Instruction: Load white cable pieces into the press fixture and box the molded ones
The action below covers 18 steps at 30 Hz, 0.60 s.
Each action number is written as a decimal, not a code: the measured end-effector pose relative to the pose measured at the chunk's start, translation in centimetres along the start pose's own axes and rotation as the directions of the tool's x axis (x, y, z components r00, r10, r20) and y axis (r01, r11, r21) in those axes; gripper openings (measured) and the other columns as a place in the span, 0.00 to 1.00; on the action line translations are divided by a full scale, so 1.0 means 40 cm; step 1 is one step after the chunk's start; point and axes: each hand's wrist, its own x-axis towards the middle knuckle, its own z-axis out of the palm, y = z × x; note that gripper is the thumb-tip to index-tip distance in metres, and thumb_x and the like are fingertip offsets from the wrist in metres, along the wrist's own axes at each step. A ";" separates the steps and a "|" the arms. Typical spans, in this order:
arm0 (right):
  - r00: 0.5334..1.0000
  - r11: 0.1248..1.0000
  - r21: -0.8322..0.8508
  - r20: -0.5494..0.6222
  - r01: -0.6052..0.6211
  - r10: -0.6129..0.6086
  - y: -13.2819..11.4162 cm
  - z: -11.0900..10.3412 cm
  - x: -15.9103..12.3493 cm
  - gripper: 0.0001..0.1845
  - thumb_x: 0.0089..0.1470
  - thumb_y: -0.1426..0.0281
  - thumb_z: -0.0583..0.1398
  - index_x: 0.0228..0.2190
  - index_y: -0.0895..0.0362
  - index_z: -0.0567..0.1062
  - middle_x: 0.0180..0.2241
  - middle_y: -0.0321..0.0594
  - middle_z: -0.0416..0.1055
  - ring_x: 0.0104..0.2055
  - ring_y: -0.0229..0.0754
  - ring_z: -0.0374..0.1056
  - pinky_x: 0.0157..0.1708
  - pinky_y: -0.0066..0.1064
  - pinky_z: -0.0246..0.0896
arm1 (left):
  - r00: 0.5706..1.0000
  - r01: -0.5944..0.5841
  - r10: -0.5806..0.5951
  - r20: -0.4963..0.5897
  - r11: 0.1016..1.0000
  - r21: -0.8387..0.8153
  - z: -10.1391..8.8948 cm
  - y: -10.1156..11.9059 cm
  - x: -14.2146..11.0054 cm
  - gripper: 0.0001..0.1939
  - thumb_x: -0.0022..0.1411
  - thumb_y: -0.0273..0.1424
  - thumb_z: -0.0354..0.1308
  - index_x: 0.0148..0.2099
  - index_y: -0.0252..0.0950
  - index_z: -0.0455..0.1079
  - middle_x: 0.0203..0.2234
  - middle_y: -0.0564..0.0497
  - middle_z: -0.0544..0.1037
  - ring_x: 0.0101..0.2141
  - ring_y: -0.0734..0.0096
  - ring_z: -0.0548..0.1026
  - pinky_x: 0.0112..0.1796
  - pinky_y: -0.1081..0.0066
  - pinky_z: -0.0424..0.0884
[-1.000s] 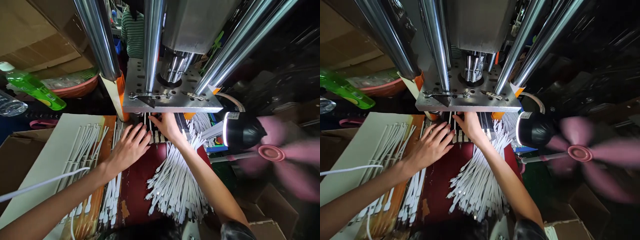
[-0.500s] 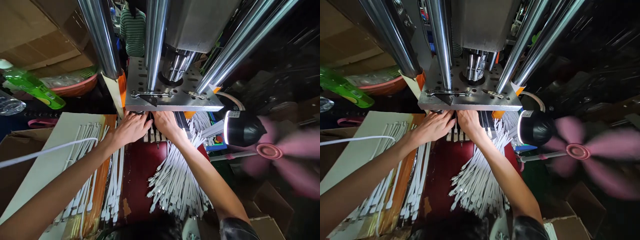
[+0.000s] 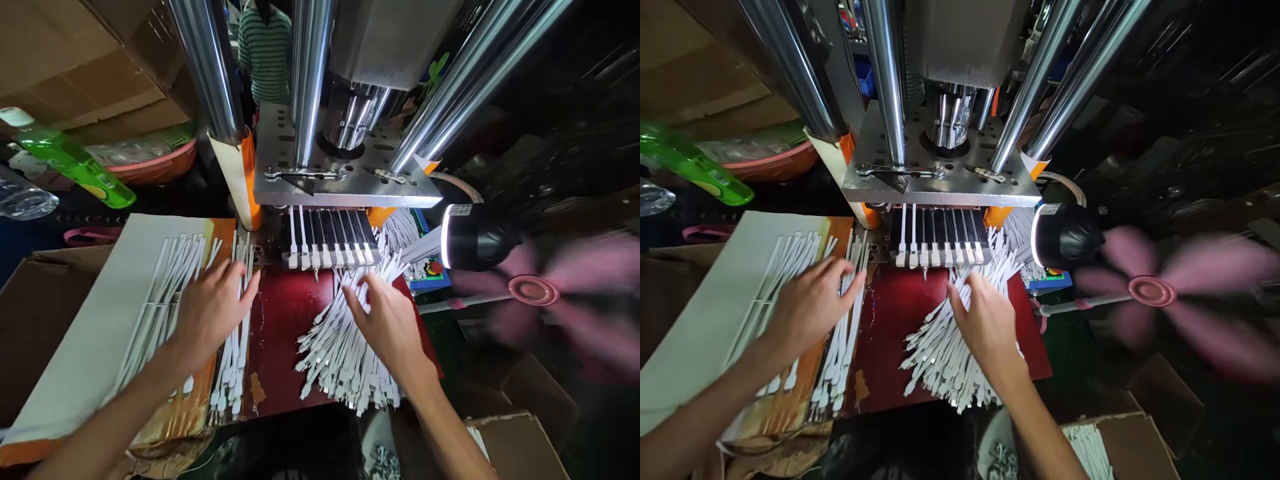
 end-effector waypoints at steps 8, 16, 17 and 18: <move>0.951 0.906 0.295 0.146 -0.304 0.271 0.071 0.074 -0.162 0.18 0.66 0.59 0.55 0.26 0.54 0.69 0.23 0.36 0.70 0.24 0.41 0.63 0.26 0.30 0.48 | 0.920 0.318 -0.230 0.317 0.911 -0.263 0.042 -0.023 -0.159 0.11 0.69 0.38 0.52 0.34 0.41 0.69 0.29 0.50 0.82 0.28 0.61 0.77 0.30 0.67 0.63; 0.974 0.477 0.856 0.122 -0.202 0.193 0.058 0.015 -0.198 0.19 0.64 0.55 0.59 0.28 0.55 0.69 0.21 0.29 0.57 0.21 0.34 0.53 0.22 0.27 0.48 | 0.916 0.401 -0.221 0.335 0.529 -0.748 -0.010 -0.029 -0.152 0.20 0.65 0.48 0.59 0.29 0.39 0.65 0.22 0.58 0.66 0.25 0.72 0.64 0.29 0.72 0.60; 0.978 0.412 0.892 0.124 -0.185 0.170 0.044 0.009 -0.210 0.18 0.65 0.56 0.58 0.28 0.55 0.69 0.20 0.28 0.56 0.21 0.34 0.52 0.21 0.27 0.48 | 0.901 0.435 -0.201 0.385 0.410 -0.802 -0.017 -0.018 -0.159 0.21 0.65 0.48 0.59 0.28 0.39 0.65 0.21 0.58 0.65 0.24 0.73 0.62 0.27 0.73 0.60; 0.983 0.355 0.920 0.122 -0.164 0.137 0.025 0.004 -0.223 0.18 0.66 0.57 0.58 0.29 0.55 0.69 0.21 0.28 0.56 0.21 0.34 0.52 0.21 0.26 0.48 | 0.878 0.478 -0.179 0.444 0.279 -0.833 -0.023 -0.003 -0.168 0.22 0.65 0.49 0.60 0.28 0.39 0.66 0.21 0.58 0.64 0.23 0.75 0.61 0.26 0.73 0.59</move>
